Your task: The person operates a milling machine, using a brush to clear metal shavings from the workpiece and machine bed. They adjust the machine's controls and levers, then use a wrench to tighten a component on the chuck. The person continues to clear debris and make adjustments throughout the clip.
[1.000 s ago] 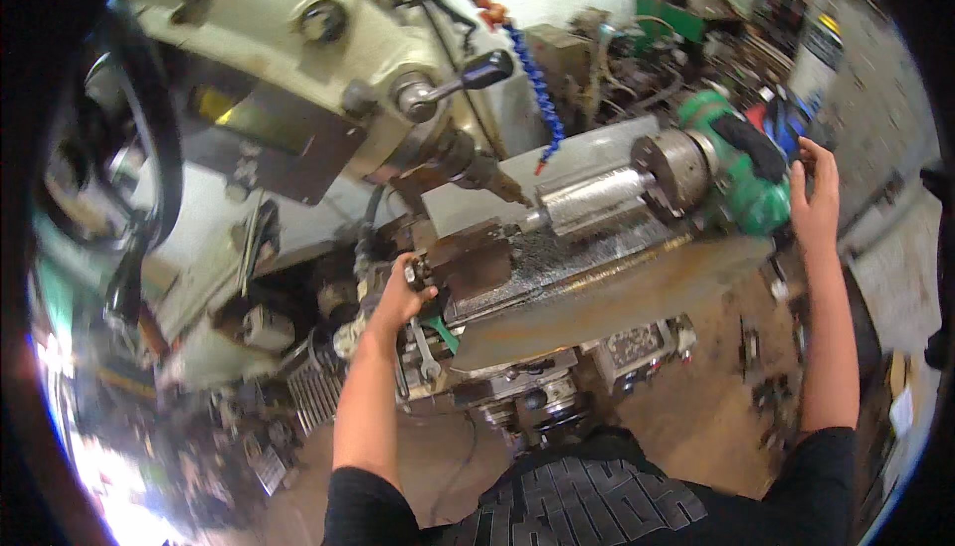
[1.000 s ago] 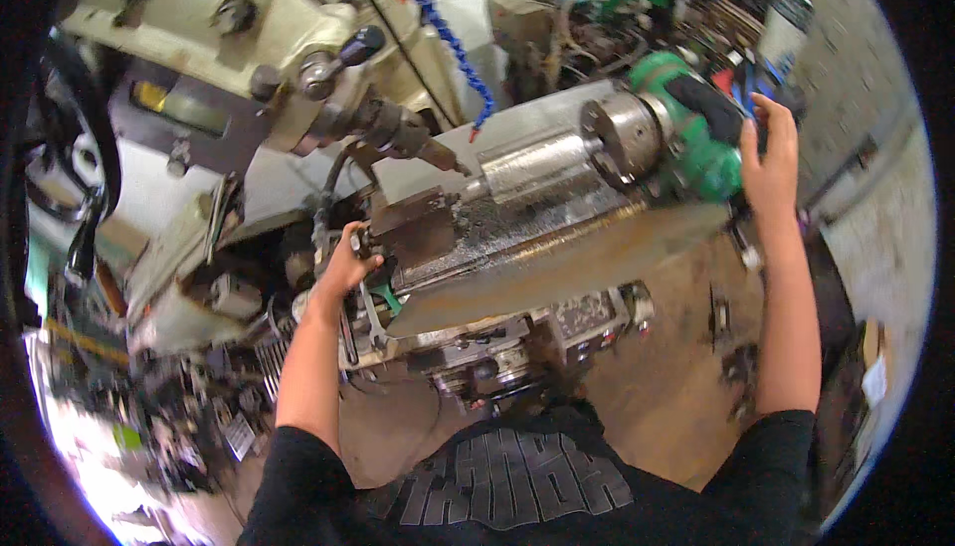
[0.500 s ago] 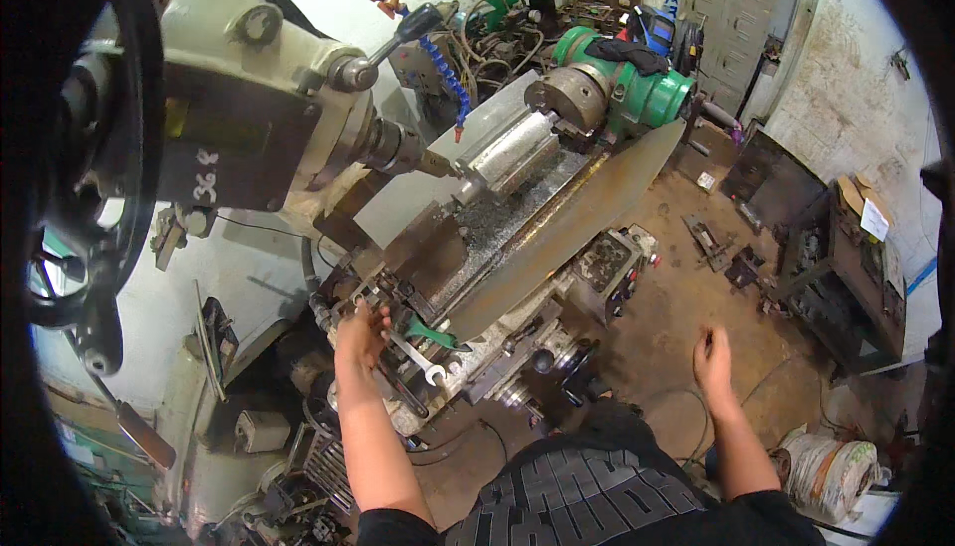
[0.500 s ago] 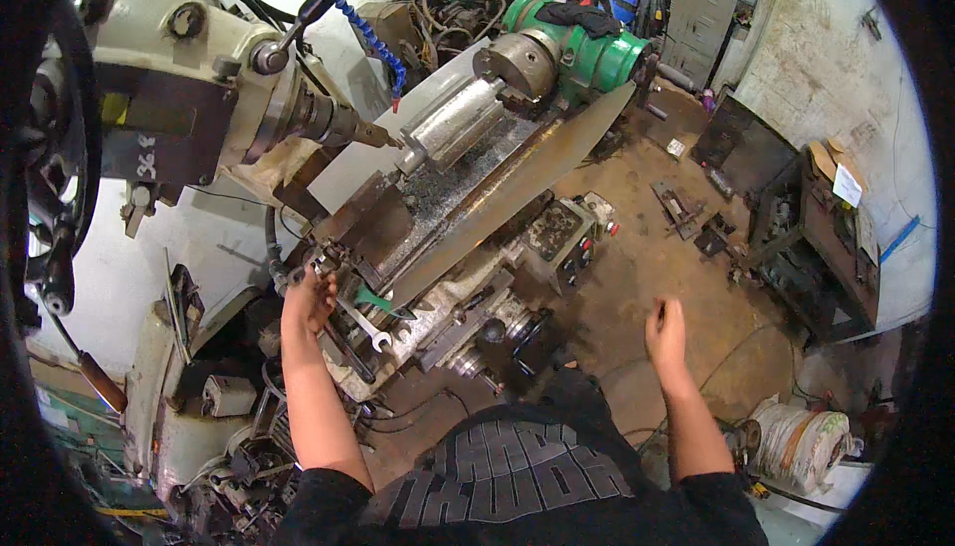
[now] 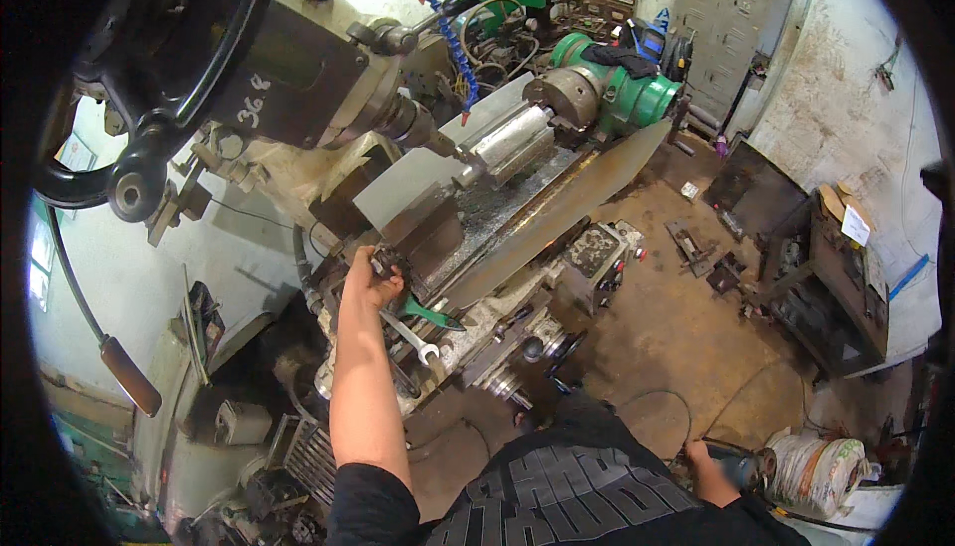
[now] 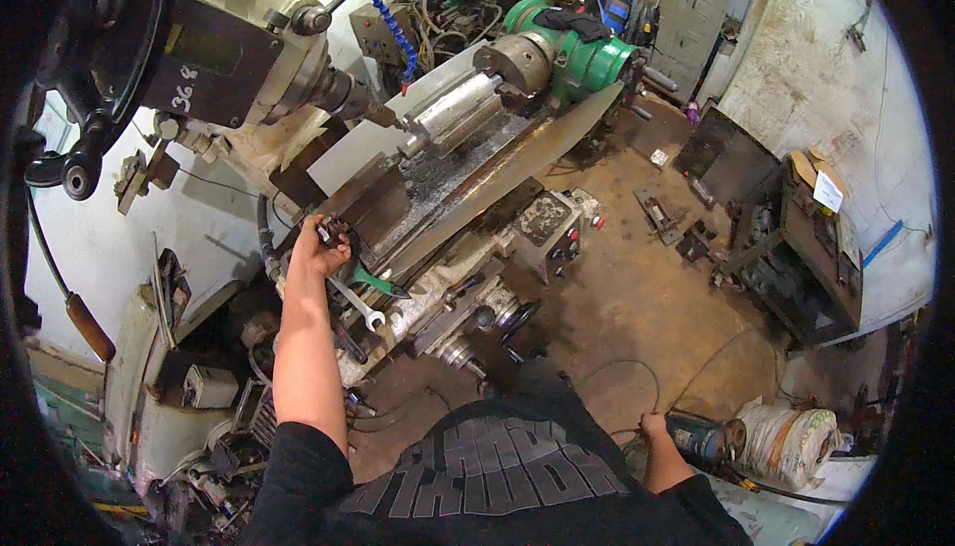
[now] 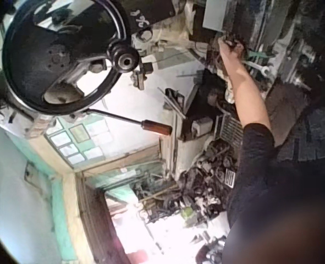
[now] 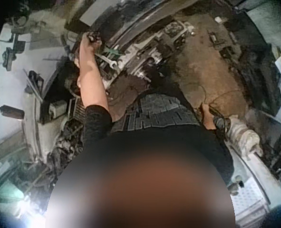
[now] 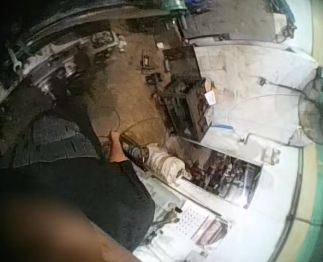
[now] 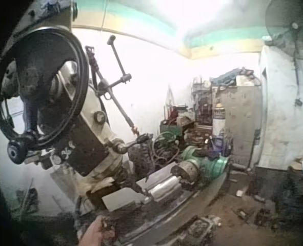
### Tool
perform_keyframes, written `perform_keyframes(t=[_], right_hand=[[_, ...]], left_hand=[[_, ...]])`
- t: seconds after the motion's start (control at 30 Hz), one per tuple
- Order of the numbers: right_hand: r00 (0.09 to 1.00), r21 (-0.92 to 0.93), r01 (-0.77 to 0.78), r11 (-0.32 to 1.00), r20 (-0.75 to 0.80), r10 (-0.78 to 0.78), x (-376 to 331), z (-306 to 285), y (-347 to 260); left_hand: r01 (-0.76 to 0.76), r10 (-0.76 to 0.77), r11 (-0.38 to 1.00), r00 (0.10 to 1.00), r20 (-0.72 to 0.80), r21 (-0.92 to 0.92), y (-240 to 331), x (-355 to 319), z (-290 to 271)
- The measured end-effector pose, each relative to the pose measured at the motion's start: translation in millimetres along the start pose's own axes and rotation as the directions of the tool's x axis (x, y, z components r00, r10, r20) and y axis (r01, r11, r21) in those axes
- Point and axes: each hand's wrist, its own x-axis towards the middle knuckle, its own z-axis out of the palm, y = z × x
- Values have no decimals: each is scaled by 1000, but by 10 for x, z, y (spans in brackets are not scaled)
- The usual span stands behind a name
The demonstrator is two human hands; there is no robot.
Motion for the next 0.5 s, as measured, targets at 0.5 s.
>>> perform_keyframes(t=[0.5], right_hand=[[982, -130, -44, 991, 178, 67, -305, 352, -489]], left_hand=[[104, -39, 975, 950, -310, 195, 239, 251, 238]])
